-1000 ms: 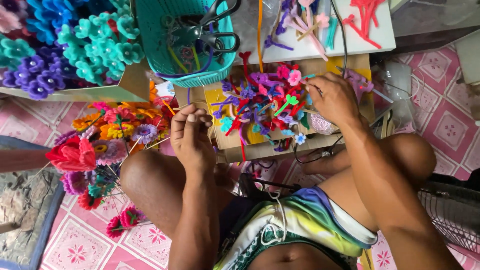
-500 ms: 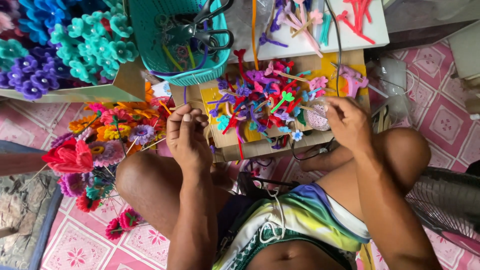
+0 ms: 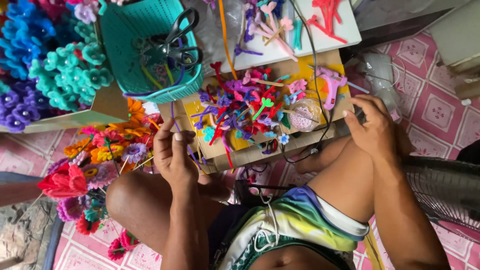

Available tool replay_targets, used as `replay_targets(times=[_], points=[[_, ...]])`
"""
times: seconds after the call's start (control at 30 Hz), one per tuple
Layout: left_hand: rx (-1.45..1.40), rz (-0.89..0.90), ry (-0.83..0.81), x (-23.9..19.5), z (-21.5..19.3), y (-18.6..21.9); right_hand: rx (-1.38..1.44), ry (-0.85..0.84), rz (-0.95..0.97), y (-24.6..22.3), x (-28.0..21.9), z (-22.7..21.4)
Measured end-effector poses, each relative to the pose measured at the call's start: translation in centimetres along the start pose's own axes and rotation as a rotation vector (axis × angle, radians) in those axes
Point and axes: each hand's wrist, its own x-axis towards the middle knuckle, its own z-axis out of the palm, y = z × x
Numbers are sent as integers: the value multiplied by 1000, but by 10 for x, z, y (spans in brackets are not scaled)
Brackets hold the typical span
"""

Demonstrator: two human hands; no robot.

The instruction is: The person is assembling small decorative items by cutting pipe cleaners and gluing fabric flowers and clips onto them.

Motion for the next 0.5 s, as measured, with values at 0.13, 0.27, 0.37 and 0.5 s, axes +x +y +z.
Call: replay_targets(times=[0.13,0.27,0.37,0.5], points=[[-22,202,-98,4,19,-8,20,59,-21,35,21,27],[52,130,-241,9,45,-3,133,61,6,19,74,72],[177,131,-365,24,69,-1,124,48,66,5,128,112],[318,128,-537,49,105,1,22,-153,345,13,197,167]])
